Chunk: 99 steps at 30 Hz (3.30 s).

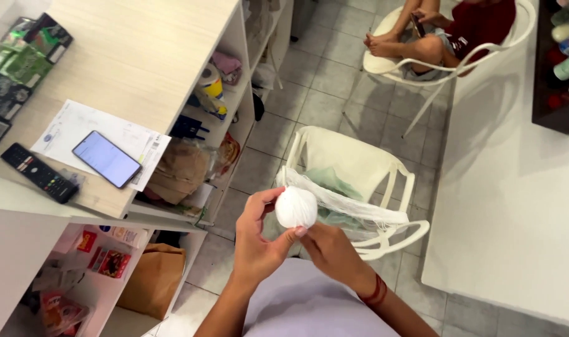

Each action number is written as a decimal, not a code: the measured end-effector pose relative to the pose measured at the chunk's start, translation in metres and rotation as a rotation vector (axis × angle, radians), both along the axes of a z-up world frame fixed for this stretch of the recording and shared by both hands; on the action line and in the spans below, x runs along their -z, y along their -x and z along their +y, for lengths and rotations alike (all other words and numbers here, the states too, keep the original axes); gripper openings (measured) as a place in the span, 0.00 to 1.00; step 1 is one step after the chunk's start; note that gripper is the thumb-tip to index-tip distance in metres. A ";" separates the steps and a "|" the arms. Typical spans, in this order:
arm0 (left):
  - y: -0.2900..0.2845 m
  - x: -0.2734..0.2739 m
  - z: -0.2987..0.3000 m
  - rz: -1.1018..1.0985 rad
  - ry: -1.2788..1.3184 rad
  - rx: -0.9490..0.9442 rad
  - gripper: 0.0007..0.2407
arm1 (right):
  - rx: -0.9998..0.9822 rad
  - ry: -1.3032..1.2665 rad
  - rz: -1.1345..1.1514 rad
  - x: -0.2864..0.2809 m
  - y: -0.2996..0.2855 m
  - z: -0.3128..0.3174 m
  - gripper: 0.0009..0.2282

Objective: Winding a ball of white string by hand at a counter in a shop.

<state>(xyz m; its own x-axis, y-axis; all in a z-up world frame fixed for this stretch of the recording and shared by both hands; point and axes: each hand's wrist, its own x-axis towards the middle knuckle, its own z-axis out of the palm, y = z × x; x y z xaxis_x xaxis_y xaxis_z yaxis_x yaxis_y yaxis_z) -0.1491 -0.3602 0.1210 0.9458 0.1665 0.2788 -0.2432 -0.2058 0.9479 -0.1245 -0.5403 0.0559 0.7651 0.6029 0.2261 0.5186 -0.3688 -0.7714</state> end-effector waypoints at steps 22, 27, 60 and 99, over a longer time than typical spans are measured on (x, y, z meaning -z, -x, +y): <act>0.002 0.026 0.074 -0.004 0.203 0.034 0.26 | -0.306 -0.311 -0.406 -0.096 -0.056 0.059 0.09; -0.012 0.024 0.085 0.046 0.319 0.309 0.26 | 0.014 -0.278 -0.252 -0.056 -0.101 0.083 0.05; -0.112 -0.001 0.196 -0.198 0.162 0.197 0.25 | -0.039 0.233 -0.364 0.022 -0.116 0.162 0.10; -0.157 0.010 0.214 -0.045 0.249 0.623 0.28 | 0.280 -0.071 -0.327 -0.036 -0.163 0.172 0.06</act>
